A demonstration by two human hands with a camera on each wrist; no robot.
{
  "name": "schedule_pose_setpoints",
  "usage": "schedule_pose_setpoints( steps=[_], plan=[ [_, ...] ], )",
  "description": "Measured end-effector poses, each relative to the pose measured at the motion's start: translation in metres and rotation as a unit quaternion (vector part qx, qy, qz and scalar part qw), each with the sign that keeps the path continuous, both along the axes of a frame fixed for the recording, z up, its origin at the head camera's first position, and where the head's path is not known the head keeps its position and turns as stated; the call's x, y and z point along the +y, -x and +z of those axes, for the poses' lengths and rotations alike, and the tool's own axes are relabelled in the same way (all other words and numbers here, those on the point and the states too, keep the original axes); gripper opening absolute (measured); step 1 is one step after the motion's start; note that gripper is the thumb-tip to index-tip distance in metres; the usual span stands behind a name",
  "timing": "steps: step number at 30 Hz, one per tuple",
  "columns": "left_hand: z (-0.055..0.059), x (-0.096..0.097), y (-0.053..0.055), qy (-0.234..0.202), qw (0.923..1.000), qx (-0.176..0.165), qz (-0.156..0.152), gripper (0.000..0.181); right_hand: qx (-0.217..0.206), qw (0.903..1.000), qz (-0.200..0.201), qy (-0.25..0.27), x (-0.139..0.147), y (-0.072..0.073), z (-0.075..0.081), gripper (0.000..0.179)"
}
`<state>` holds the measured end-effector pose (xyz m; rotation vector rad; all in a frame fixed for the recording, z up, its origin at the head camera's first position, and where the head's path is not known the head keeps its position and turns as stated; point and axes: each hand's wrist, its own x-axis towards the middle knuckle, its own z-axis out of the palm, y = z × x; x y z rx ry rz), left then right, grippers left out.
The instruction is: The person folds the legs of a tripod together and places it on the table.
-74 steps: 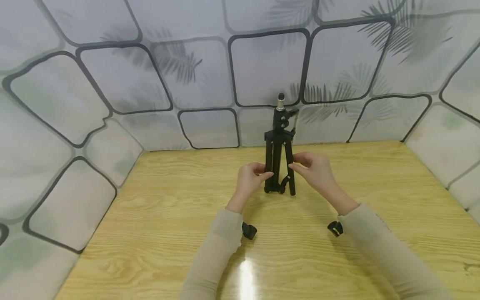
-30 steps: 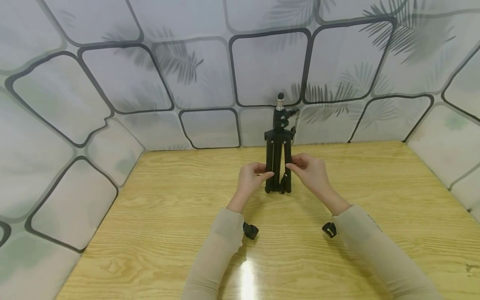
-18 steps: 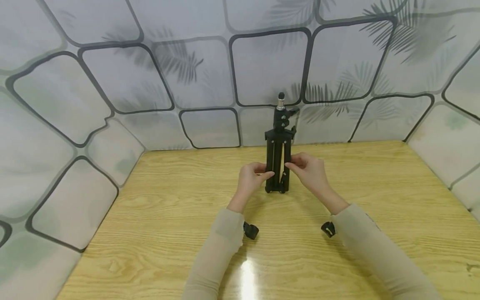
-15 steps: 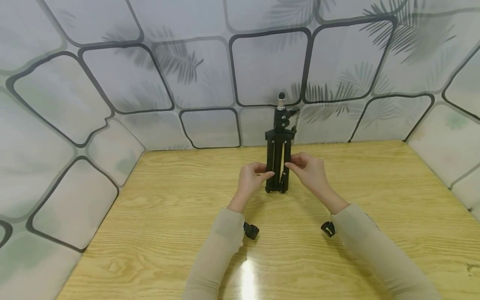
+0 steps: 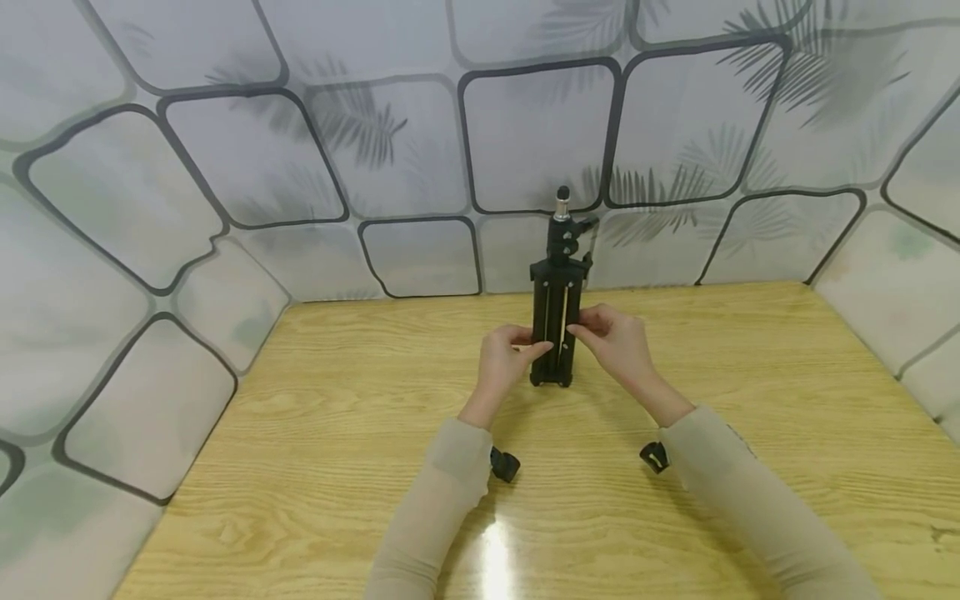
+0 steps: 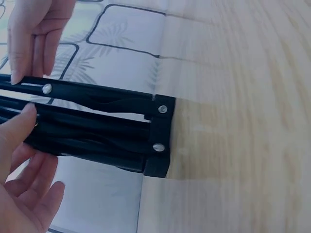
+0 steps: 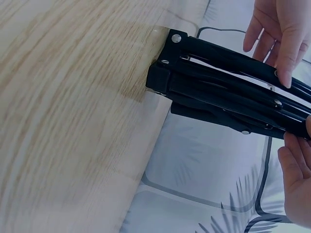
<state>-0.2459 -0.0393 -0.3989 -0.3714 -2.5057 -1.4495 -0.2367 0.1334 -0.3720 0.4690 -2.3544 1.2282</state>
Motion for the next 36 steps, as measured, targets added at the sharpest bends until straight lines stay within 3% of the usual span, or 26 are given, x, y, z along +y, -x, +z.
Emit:
schedule_pose_setpoints(
  steps=[7, 14, 22, 36],
  plan=[
    [0.0, 0.002, 0.0, 0.041, 0.9979, 0.041, 0.029, 0.024, -0.007, 0.9999, 0.015, -0.006, 0.008, -0.001, 0.0, 0.019],
    [0.0, 0.002, 0.001, 0.018, 0.9982, 0.044, 0.037, 0.021, -0.005, 0.9998, 0.014, -0.012, 0.021, 0.002, -0.001, 0.023],
    [-0.002, 0.0, 0.005, -0.025, 0.9986, 0.046, 0.001, 0.019, -0.01, 0.9997, 0.009, -0.021, 0.025, 0.003, -0.001, 0.022],
    [-0.002, -0.002, 0.014, 0.004, 0.9978, 0.042, -0.051, 0.02, -0.038, 0.9985, 0.02, -0.033, 0.023, 0.009, -0.002, 0.031]
  ],
)
